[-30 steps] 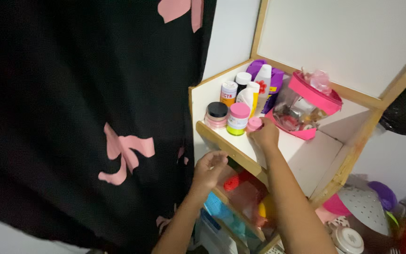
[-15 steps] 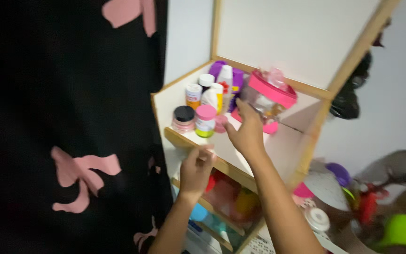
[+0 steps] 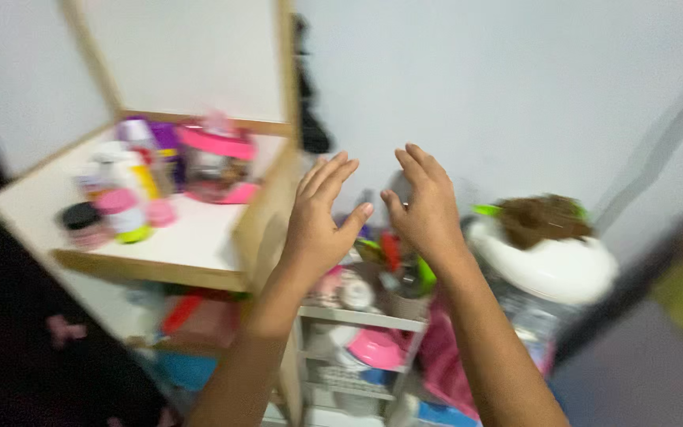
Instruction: The person repeatedly picks up various cosmetic bottles, jars, and containers from a cluttered table and places them onto a small wooden shelf. The person handles items one by one, moving them from the table surface to the shelf.
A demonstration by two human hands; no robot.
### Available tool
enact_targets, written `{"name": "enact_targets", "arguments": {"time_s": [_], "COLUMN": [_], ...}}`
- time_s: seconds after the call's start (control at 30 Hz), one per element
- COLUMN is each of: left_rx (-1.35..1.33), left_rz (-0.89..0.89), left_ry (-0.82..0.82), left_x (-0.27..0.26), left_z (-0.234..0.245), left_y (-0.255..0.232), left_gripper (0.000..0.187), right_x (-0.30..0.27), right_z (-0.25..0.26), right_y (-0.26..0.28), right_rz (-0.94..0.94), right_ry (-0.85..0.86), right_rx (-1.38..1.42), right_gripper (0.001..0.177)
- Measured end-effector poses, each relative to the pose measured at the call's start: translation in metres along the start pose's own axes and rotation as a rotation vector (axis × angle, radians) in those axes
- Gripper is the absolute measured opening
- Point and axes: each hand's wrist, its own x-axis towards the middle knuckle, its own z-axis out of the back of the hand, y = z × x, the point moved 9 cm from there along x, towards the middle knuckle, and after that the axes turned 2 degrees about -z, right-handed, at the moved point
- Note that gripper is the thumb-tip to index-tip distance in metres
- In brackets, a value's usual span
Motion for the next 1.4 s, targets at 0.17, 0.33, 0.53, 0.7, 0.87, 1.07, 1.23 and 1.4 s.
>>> {"name": "enact_targets", "arguments": {"time_s": [0.17,0.33,0.53,0.7,0.87,1.07,1.23,1.4], "left_rx": [-0.157,-0.313,-0.469,-0.613,-0.704,-0.818,-0.746,-0.564], "left_rz": [-0.026,-0.07,-0.126,-0.149,-0.198,-0.097,-0.14,-0.24], "left_ry": [0.119,0.217,0.359,0.542,0.656,0.721,0.632,0.659], "left_x": [-0.014,-0.033,-0.065,-0.085,-0.09,-0.067,-0.026,-0.008], "left_z": [-0.158,-0.287,-0.402,-0.482,-0.562,-0.683,-0.782,-0.851], "left_y": [-0.092,-0.205,-0.324,-0.4,-0.454,-0.482,-0.495,-0.512], "left_gripper": [0.062,0.064,0.064,0.062,0.052,0.047,0.043,0.042], "right_x": [-0.072,-0.154,-0.248,-0.301,-0.341,-0.347,-0.326,-0.312], "right_z": [0.15,0.294,0.423,0.499,0.557,0.618,0.654,0.667], "right_y": [-0.128,-0.227,-0.298,-0.34,-0.395,-0.463,-0.514,-0.54], "right_rz": [-0.125,-0.309,-0.44,-0.53,-0.737,-0.737,-0.671,-0.609], "right_ry": [-0.028,-0.033,-0.071,-0.097,-0.15,-0.187,-0.257,-0.352], "right_rx": [-0.159,-0.346,-0.453,-0.499,-0.461,-0.592,-0.664,-0.635], "right_gripper": [0.062,0.064,0.067,0.063,0.056,0.048,0.045,0.036]}}
